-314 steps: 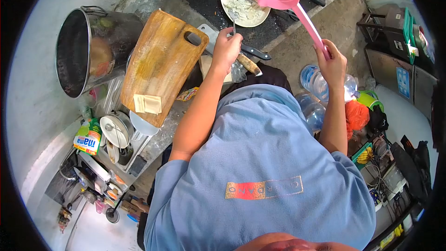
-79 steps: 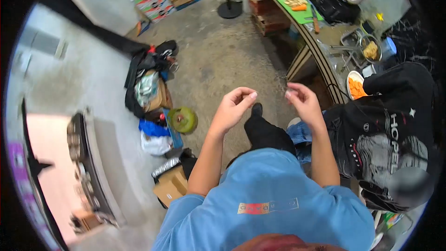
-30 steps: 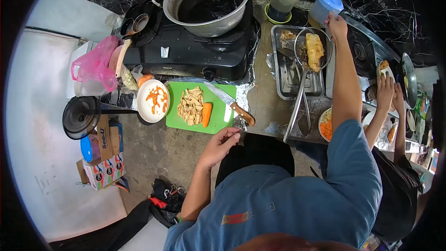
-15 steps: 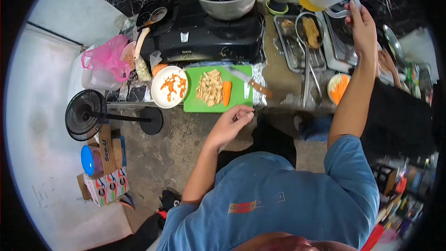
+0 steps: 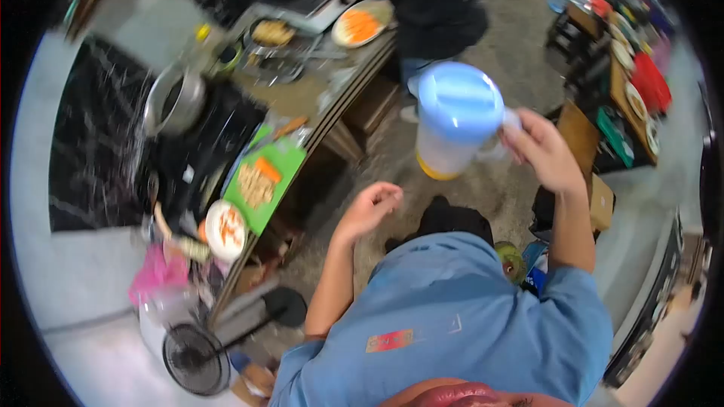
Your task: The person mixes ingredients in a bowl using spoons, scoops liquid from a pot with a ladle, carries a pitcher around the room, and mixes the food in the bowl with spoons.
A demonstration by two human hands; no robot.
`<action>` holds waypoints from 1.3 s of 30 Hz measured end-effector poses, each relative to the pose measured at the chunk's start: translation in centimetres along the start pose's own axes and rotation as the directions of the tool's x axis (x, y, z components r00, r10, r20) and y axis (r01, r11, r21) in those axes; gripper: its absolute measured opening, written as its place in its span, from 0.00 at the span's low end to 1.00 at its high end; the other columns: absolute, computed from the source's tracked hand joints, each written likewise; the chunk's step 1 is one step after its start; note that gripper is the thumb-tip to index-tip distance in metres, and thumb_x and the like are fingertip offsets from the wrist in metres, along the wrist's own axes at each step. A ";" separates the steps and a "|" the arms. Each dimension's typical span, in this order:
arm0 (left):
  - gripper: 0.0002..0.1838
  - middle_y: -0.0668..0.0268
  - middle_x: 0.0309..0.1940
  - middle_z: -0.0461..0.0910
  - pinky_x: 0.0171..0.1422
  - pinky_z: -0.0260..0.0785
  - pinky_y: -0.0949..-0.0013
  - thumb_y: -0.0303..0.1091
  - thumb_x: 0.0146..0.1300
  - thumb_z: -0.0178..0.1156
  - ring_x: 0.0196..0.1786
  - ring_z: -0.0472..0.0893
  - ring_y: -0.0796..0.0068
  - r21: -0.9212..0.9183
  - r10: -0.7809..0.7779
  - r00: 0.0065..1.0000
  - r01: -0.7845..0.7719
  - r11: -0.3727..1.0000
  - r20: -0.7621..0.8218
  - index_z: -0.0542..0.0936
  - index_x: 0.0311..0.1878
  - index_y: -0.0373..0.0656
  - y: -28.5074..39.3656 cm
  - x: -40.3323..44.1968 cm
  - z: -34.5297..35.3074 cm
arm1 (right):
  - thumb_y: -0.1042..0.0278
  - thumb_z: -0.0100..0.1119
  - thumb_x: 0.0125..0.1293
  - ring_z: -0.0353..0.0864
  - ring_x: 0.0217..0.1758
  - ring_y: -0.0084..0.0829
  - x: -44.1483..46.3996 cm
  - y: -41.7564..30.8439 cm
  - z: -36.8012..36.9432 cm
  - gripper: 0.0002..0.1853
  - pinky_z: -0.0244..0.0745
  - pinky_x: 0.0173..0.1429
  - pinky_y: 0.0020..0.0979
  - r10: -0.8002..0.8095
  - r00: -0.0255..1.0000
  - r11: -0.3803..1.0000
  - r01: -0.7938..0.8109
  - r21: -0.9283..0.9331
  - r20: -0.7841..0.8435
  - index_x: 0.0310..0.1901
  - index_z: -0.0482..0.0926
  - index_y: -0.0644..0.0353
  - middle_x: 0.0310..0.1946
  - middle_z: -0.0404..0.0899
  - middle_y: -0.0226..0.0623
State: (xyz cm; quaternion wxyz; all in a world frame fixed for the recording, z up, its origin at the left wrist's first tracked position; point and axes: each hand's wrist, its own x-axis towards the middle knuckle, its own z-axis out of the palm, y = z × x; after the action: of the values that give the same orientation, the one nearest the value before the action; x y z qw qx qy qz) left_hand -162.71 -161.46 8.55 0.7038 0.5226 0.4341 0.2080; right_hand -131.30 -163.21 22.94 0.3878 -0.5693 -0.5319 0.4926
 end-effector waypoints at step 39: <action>0.23 0.68 0.37 0.79 0.47 0.68 0.72 0.50 0.64 0.59 0.40 0.76 0.78 0.345 -0.039 0.880 -0.144 0.928 0.474 0.77 0.50 0.38 45.6 103.7 41.9 | 0.65 0.50 0.72 0.60 0.27 0.12 30.6 12.8 -77.4 0.07 0.56 0.31 0.18 0.057 0.147 0.998 -0.013 0.056 -0.988 0.42 0.74 0.59 0.28 0.68 0.21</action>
State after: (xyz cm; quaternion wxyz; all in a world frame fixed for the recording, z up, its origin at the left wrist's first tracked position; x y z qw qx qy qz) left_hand -65.06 -90.55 12.74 0.6708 0.6922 0.2662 0.0082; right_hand -54.71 -128.32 22.56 0.6388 -0.7584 -0.1281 0.0193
